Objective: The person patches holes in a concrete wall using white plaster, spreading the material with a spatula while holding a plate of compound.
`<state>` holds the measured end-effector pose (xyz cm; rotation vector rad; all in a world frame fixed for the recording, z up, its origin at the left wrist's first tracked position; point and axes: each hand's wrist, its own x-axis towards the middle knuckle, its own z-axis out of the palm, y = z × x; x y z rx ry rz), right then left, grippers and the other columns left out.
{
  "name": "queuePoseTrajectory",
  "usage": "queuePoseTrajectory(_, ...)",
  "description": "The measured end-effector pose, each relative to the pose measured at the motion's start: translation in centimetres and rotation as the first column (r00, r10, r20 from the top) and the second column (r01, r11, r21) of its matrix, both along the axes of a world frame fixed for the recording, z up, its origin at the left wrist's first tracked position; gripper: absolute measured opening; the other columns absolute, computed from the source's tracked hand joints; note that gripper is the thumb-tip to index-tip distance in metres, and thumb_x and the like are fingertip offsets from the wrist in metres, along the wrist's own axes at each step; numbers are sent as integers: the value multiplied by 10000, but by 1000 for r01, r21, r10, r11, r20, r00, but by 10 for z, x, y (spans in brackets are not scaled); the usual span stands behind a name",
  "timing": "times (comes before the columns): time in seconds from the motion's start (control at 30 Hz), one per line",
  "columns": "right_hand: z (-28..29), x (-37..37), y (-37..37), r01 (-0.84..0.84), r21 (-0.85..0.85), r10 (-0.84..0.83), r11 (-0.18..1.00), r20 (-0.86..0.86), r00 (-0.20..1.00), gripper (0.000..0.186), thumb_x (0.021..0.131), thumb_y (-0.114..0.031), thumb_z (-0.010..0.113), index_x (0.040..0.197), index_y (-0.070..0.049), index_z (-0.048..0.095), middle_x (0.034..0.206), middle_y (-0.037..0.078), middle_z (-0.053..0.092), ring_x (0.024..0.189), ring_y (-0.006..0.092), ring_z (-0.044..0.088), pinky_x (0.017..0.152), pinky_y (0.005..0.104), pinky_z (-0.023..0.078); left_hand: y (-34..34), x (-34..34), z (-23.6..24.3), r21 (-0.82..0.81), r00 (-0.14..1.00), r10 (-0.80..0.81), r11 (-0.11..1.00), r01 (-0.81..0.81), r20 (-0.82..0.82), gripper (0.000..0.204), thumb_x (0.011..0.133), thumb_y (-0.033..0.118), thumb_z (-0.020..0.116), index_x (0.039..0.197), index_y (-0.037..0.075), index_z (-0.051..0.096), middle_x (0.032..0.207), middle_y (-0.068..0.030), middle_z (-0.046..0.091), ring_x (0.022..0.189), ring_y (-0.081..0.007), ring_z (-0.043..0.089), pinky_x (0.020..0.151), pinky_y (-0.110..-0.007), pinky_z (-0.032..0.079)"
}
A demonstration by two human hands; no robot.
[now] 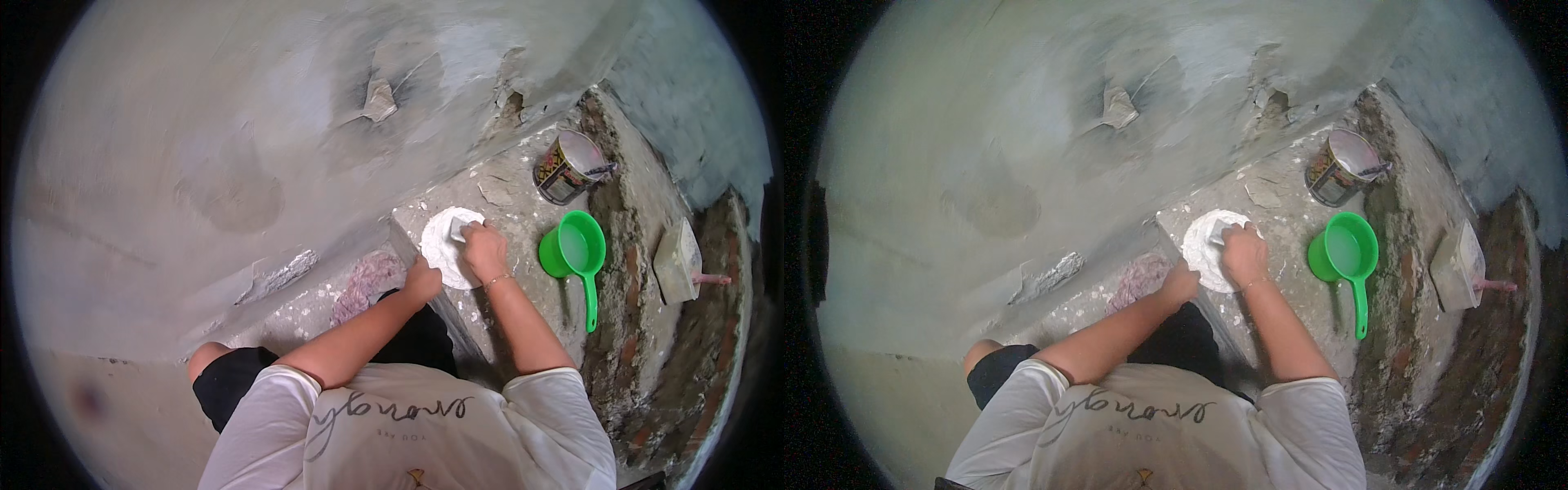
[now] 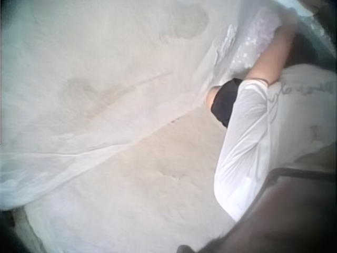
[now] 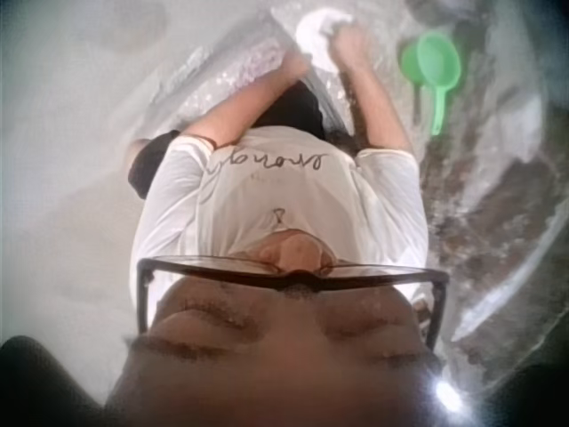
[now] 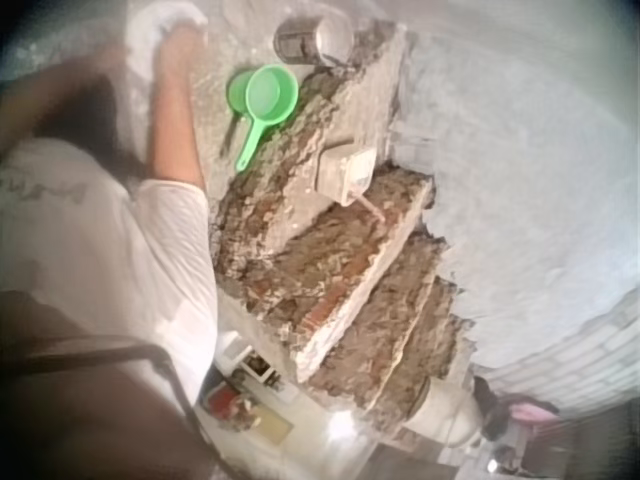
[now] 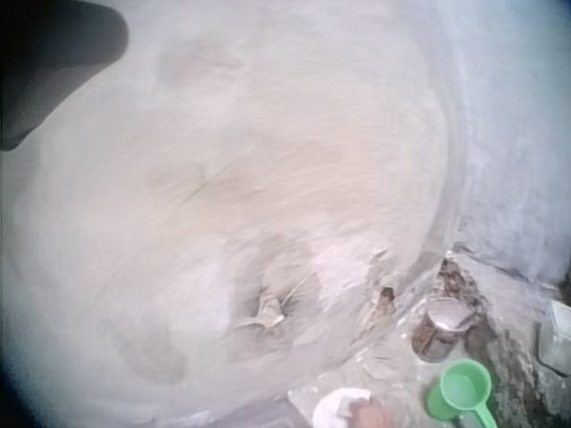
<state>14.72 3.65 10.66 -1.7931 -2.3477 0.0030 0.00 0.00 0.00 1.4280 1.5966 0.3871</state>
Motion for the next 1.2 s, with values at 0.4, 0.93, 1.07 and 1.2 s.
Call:
queuePoseTrajectory(0.4, 8, -20, 11, -108, 51, 114, 993, -140, 984, 172, 716, -95, 575, 844, -91, 690, 940, 139, 653, 957, 372, 590, 800, 442, 503, -14, 0, 68, -394, 790, 416, 887, -241, 451, 666, 873, -37, 430, 1466, 58, 142, 994, -219, 564, 663, -268, 639, 560, -360, 584)
queuePoseTrajectory(0.93, 55, 20, -37, -276, 2, 275, 961, -76, 958, 304, 689, -83, 593, 956, -152, 720, 980, 25, 679, 937, 274, 583, 771, 368, 499, -18, -10, 73, -440, 619, 455, 878, -189, 640, 512, 933, 101, 410, 1408, 20, 238, 1110, -215, 531, 944, -307, 592, 809, -413, 537)
queuePoseTrajectory(1.07, 44, 2, -43, -470, 21, 471, 882, -11, 882, 332, 673, -72, 598, 988, -102, 699, 1058, 54, 656, 975, 291, 557, 800, 389, 480, -9, -18, 60, -514, 468, 535, 838, -185, 704, 425, 934, 140, 368, 1306, -62, 328, 1108, -219, 528, 968, -336, 574, 841, -449, 521)
queuePoseTrajectory(1.2, 35, 24, -57, -486, 6, 485, 874, 47, 873, 407, 657, -81, 626, 1061, -103, 673, 1125, 60, 632, 1025, 292, 543, 828, 388, 474, -5, -17, 65, -574, 391, 624, 780, -250, 677, 381, 913, 141, 354, 1189, -118, 400, 1049, -207, 554, 944, -333, 584, 839, -452, 519)
